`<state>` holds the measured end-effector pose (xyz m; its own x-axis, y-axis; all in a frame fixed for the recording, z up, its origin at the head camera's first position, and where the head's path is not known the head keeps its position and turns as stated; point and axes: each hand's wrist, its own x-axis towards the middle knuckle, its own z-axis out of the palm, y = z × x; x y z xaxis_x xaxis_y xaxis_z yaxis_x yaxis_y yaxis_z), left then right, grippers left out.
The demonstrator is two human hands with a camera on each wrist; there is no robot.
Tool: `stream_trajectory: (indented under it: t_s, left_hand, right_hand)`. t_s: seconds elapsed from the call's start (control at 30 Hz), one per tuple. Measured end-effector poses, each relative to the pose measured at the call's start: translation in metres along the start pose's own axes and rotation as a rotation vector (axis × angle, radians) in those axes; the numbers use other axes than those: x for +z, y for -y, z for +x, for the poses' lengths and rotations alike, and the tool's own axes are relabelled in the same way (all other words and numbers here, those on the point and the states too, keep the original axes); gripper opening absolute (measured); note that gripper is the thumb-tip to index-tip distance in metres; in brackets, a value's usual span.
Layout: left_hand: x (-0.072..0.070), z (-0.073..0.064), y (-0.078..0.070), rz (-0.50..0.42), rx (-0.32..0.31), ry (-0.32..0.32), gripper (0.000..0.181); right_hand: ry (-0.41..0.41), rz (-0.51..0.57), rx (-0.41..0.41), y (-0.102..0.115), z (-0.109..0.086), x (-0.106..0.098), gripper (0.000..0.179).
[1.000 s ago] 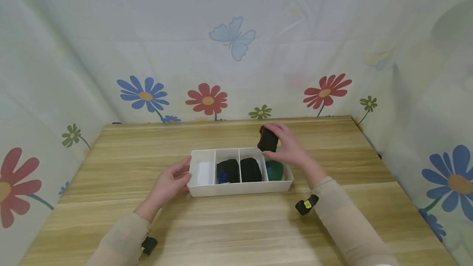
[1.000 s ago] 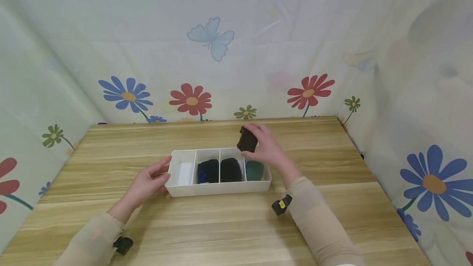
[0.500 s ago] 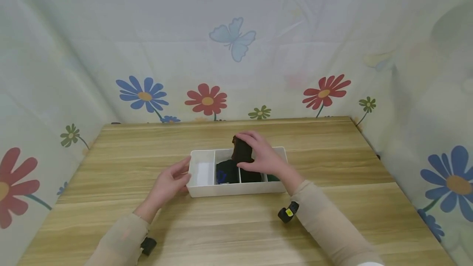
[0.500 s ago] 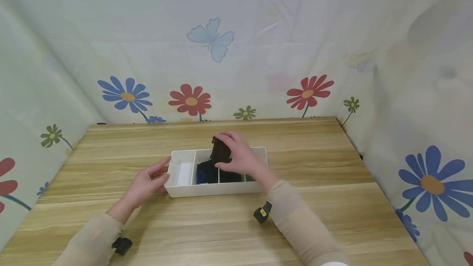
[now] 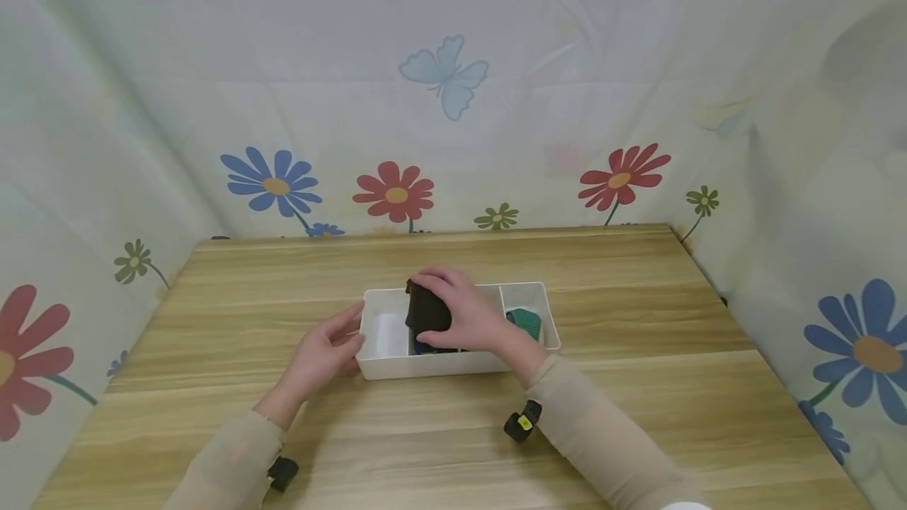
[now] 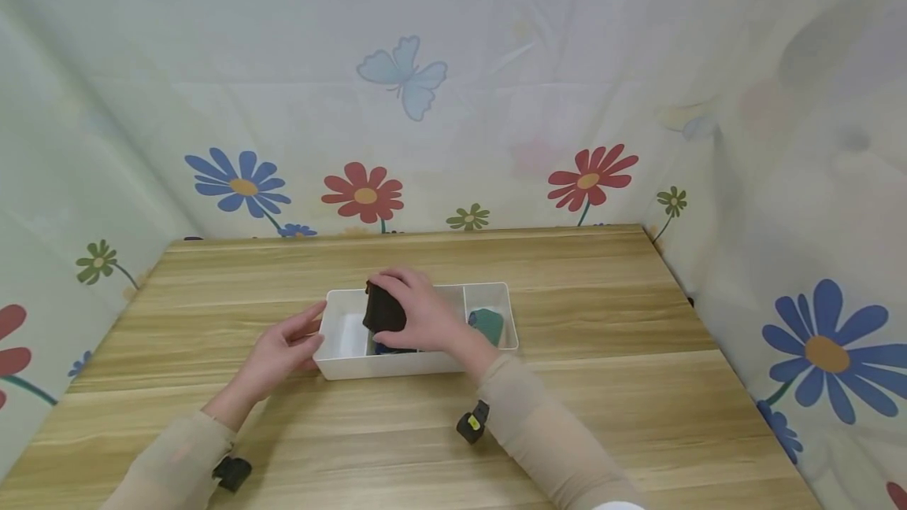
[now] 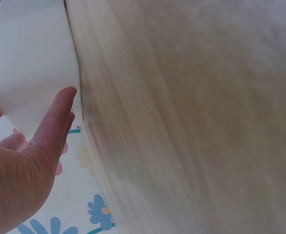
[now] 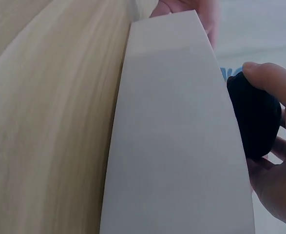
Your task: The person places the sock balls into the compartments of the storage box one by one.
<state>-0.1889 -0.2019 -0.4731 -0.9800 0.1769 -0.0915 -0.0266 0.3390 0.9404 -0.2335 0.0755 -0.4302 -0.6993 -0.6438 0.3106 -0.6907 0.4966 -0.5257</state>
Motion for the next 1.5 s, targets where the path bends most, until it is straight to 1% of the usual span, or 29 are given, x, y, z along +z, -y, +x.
stream_trajectory:
  t_s: [0.07, 0.23, 0.4, 0.6, 0.8, 0.93, 1.13, 1.3, 1.5]
  left_hand:
    - [0.000, 0.000, -0.001, -0.003, -0.001, 0.000, 0.060]
    - [0.001, -0.001, -0.002, -0.006, 0.008, 0.001, 0.060]
    - [0.001, -0.001, -0.002, 0.005, 0.019, 0.004, 0.060]
    - [0.000, -0.002, -0.002, -0.023, 0.037, 0.020, 0.060]
    - [-0.001, -0.002, -0.002, -0.032, 0.050, 0.025, 0.060]
    - [-0.002, -0.003, -0.004, -0.032, 0.052, 0.027, 0.060]
    - [-0.001, -0.004, -0.004, -0.019, 0.045, 0.030, 0.060]
    - [-0.001, -0.003, -0.003, -0.025, 0.051, 0.028, 0.059]
    - [-0.001, -0.002, -0.002, -0.021, 0.061, 0.033, 0.059]
  right_hand:
    - [0.014, -0.005, 0.004, 0.003, 0.002, 0.004, 0.080]
    - [0.022, -0.026, -0.028, 0.009, 0.006, 0.013, 0.079]
    - [0.033, -0.032, -0.044, 0.016, 0.010, 0.019, 0.080]
    - [0.036, -0.057, -0.097, 0.024, 0.018, 0.024, 0.081]
    - [0.036, -0.092, -0.105, 0.027, 0.026, 0.032, 0.082]
    - [0.051, -0.109, -0.096, 0.028, 0.029, 0.037, 0.082]
    - [0.069, -0.111, -0.044, 0.028, 0.032, 0.043, 0.081]
    - [0.082, -0.118, -0.014, 0.029, 0.033, 0.044, 0.081]
    - [0.124, -0.145, 0.030, 0.029, 0.032, 0.042, 0.082]
